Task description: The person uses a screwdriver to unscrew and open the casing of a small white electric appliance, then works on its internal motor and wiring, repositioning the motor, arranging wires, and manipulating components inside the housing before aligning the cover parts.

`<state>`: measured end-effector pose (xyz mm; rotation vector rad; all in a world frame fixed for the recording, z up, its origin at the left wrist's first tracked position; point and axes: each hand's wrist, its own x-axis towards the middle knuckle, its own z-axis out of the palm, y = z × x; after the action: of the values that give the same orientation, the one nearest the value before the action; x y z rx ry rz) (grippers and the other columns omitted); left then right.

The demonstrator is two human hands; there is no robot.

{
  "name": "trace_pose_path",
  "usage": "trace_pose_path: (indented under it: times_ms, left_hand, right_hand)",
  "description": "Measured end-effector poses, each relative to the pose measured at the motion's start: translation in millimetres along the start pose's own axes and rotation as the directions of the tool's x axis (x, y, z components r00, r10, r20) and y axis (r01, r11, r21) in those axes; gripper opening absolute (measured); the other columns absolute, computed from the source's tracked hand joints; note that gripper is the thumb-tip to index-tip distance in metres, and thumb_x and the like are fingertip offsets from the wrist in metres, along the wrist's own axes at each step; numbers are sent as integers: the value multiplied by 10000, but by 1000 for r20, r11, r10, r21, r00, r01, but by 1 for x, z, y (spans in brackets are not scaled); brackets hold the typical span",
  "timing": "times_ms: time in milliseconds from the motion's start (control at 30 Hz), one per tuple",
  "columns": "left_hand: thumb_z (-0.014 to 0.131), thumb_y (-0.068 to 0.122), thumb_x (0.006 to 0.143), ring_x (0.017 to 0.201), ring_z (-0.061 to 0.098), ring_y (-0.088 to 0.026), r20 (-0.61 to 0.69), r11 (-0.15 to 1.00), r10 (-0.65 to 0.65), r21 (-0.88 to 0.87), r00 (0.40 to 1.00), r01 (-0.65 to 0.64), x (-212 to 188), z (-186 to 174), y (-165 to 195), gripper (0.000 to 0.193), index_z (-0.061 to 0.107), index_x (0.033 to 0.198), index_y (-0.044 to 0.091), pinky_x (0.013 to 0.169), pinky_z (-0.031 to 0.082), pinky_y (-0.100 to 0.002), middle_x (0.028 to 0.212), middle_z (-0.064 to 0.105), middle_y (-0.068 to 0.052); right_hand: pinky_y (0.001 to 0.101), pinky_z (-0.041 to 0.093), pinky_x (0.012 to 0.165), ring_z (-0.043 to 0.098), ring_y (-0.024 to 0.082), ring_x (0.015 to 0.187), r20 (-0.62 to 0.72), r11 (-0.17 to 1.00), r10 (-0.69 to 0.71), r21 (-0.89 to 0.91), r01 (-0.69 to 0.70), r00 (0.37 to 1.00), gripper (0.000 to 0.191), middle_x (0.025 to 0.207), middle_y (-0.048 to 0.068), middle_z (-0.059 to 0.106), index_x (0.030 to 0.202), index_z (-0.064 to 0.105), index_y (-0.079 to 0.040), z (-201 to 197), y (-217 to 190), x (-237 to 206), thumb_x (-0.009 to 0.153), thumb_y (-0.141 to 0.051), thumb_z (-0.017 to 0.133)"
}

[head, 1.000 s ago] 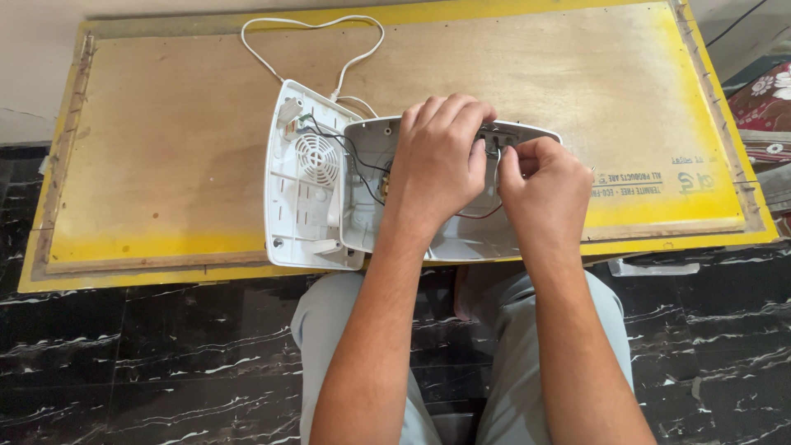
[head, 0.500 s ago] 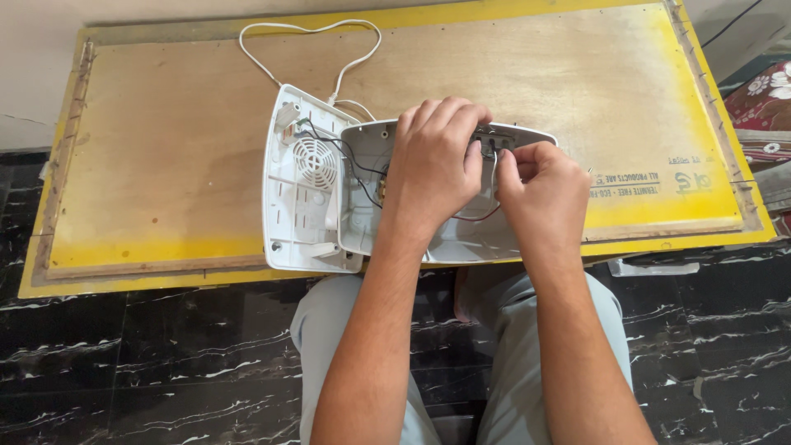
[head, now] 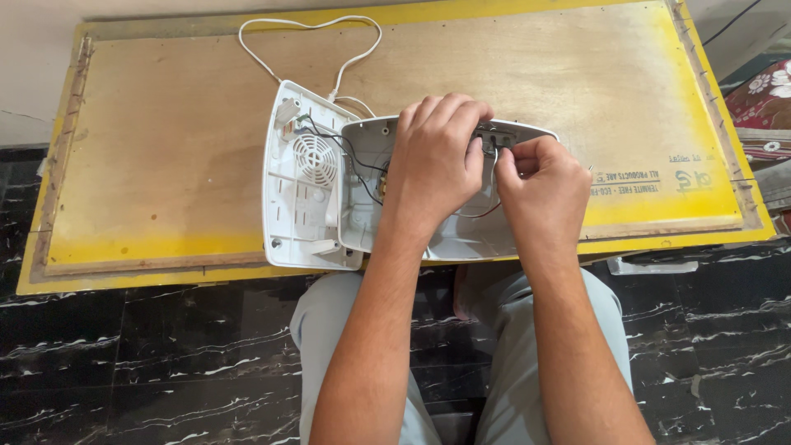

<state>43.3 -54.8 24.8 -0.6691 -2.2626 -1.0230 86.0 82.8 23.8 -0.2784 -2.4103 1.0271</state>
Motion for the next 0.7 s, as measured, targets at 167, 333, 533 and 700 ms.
trace_pose_path:
  times_ms: [167,333,533,700]
  left_hand:
    - [683,67,819,1104,617,-257,1,1000,0,-2,1000,0,0,0,1,259,664,1075,105,1030,427,-428,1097,674,-36]
    - [684,66,820,1099,616,-259,3,1000,-2,-2,1000,2,1,-2,1,260,664,1076,106,1029,428,-429,1093,674,-34]
    - [678,58,825,1101,619,-259,4,1000,-8,-5,1000,8,1,-2,1,253,668,1074,102,1032,429,-426,1096,677,-37]
    - [677,61,822,1106,621,-256,2,1000,-10,-5,1000,10,0,-1,1,253,673,1072,104,1035,428,-426,1104,681,-33]
  right_hand:
    - [332,567,653,743,208,671,8,1000,-20,-11,20,1000,180,779,121,751,929,737,-3,-2,0,1,886,-172,784]
    - [347,569,668,746,226,689,-1,999,-39,-24,39,999,168,788,128,754,929,742,-4,0,0,0,898,-167,771]
    - [348,565,658,737,232,658,13,998,-18,-55,19,1000,169,752,130,743,897,757,-14,0,0,0,903,-183,767]
    - [342,562,649,730,226,635,22,998,-6,-61,7,1000,180,732,127,740,887,758,-11,-1,-2,0,908,-190,766]
